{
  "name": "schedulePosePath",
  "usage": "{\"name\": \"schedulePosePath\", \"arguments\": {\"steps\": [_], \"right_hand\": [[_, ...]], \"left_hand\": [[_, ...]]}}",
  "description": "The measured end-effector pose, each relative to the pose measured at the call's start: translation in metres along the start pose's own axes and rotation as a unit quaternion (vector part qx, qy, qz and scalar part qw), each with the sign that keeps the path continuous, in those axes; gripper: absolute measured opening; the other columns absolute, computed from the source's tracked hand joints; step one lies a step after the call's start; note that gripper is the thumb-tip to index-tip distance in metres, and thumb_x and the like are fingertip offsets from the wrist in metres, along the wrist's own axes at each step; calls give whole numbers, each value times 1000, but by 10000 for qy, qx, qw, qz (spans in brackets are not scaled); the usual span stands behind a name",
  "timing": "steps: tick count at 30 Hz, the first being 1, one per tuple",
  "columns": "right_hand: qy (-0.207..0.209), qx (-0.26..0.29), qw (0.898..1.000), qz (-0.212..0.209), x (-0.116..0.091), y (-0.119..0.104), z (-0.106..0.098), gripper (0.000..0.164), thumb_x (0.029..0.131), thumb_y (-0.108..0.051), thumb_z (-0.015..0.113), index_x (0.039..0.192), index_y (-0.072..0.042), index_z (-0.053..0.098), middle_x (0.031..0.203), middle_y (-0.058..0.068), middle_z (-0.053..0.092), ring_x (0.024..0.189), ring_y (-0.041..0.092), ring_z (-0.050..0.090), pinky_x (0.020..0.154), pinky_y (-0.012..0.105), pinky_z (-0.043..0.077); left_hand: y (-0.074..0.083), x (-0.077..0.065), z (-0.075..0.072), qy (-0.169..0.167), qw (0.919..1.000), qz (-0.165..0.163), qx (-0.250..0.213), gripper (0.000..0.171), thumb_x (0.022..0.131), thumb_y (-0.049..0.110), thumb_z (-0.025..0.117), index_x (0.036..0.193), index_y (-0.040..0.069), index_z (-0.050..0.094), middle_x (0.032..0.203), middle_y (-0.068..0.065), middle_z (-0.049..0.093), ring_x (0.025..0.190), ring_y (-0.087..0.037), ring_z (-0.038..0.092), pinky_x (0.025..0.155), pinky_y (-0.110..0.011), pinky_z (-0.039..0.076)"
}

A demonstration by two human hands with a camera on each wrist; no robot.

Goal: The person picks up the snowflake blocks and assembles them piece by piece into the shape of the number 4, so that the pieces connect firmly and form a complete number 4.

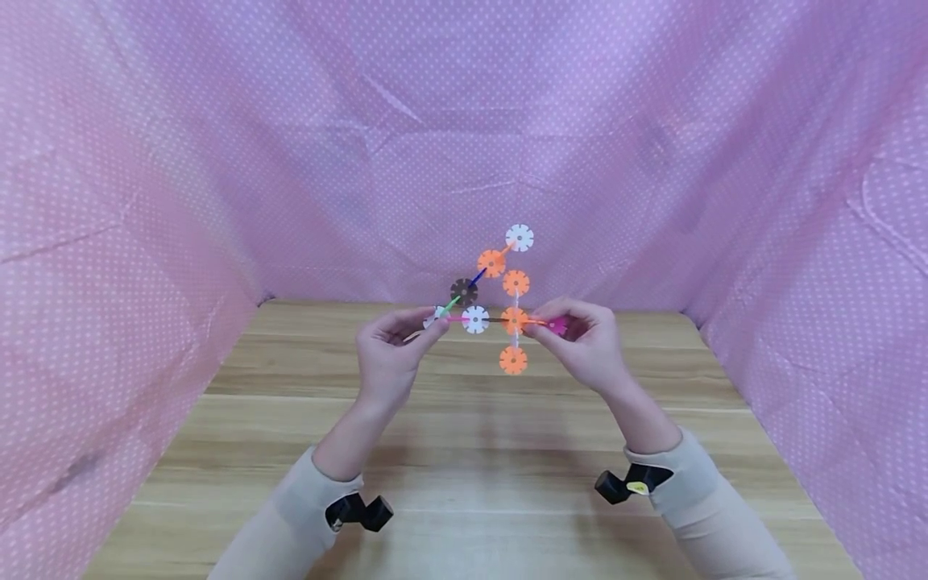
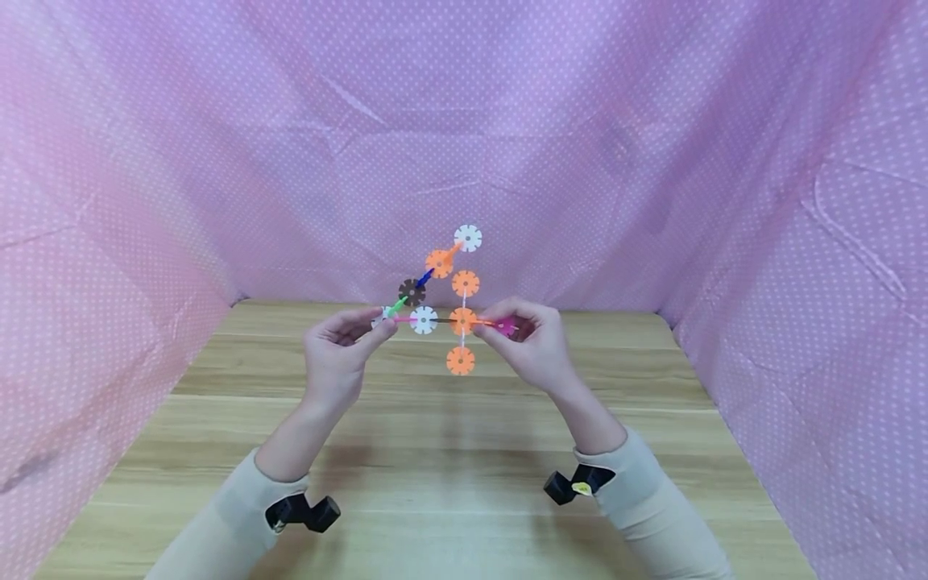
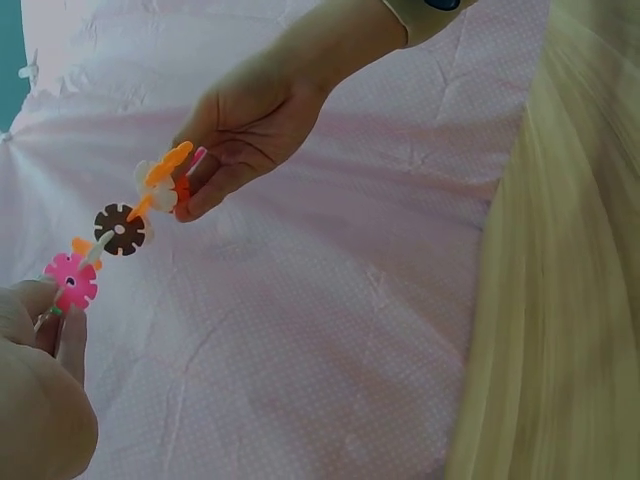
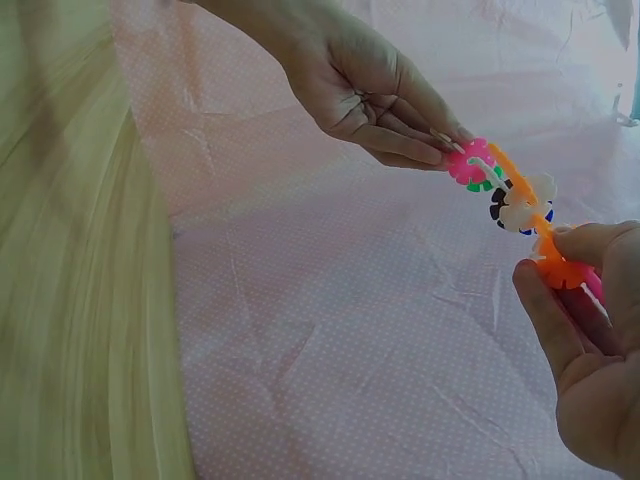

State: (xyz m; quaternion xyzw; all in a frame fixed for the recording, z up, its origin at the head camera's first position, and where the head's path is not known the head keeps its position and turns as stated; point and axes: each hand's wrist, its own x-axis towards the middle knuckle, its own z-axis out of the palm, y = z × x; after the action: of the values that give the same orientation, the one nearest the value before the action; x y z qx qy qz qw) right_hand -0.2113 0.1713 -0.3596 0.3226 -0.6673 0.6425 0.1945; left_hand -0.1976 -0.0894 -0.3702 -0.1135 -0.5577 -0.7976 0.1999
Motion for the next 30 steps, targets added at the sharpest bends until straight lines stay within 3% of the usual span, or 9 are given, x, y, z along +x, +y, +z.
{"name": "schedulePosePath", "arguments": {"steps": [4, 8, 11, 15, 18, 21, 30], "right_hand": [[-22, -171, 9997, 192, -1, 5, 1, 17, 84, 18, 76, 89, 1, 78, 92, -6, 81, 63, -1, 61, 46, 10, 47], [-255, -377, 9976, 525, -6, 10, 0, 9, 85, 17, 75, 92, 14, 70, 93, -2, 79, 70, 1, 68, 54, 11, 58], [-436, -810, 9917, 899, -11, 12, 1, 9, 87, 13, 76, 93, 10, 70, 90, 3, 75, 71, 3, 67, 56, 13, 59], [-653, -1559, 9753, 1422, -22, 16, 2, 8, 90, 4, 80, 95, -1, 75, 89, 5, 75, 73, 6, 66, 62, 15, 61], [-850, -2122, 9618, 1506, -31, 23, 0, 6, 90, -2, 83, 94, -5, 79, 86, 5, 74, 77, 9, 64, 69, 19, 61], [-1144, -2516, 9492, 1502, -39, 33, 1, 6, 89, -6, 84, 92, -9, 81, 84, 1, 74, 75, 9, 61, 66, 20, 57], [-1775, -2722, 9264, 1905, -43, 61, 10, 5, 87, -7, 86, 90, -10, 82, 89, 2, 78, 75, 6, 66, 68, 22, 65]], "left_hand": [[-8, 1, -3, 81, 9996, -148, 207, 22, 80, -15, 84, 100, -15, 77, 82, 11, 81, 74, -2, 74, 70, -16, 68], [-17, -1, -6, 58, 9984, -299, 486, 26, 80, -9, 87, 103, -16, 76, 83, 12, 81, 75, -2, 75, 71, -18, 68], [-24, -4, -10, 49, 9960, -420, 790, 24, 80, -3, 90, 101, -10, 80, 83, 10, 82, 76, -4, 76, 71, -20, 69], [-38, -12, -20, 37, 9915, -693, 1097, 24, 79, 3, 93, 98, -4, 82, 86, 1, 83, 74, -6, 76, 70, -21, 69], [-51, -17, -26, -52, 9865, -946, 1339, 25, 78, 6, 95, 98, -2, 83, 90, -6, 83, 74, -6, 75, 68, -20, 68], [-62, -22, -33, -131, 9802, -1208, 1561, 26, 77, 9, 95, 99, 1, 84, 93, -10, 83, 75, -6, 75, 66, -17, 66], [-91, -20, -57, -333, 9630, -1574, 2162, 25, 78, 16, 96, 97, 4, 85, 94, -13, 83, 77, -8, 75, 66, -17, 64]]}}
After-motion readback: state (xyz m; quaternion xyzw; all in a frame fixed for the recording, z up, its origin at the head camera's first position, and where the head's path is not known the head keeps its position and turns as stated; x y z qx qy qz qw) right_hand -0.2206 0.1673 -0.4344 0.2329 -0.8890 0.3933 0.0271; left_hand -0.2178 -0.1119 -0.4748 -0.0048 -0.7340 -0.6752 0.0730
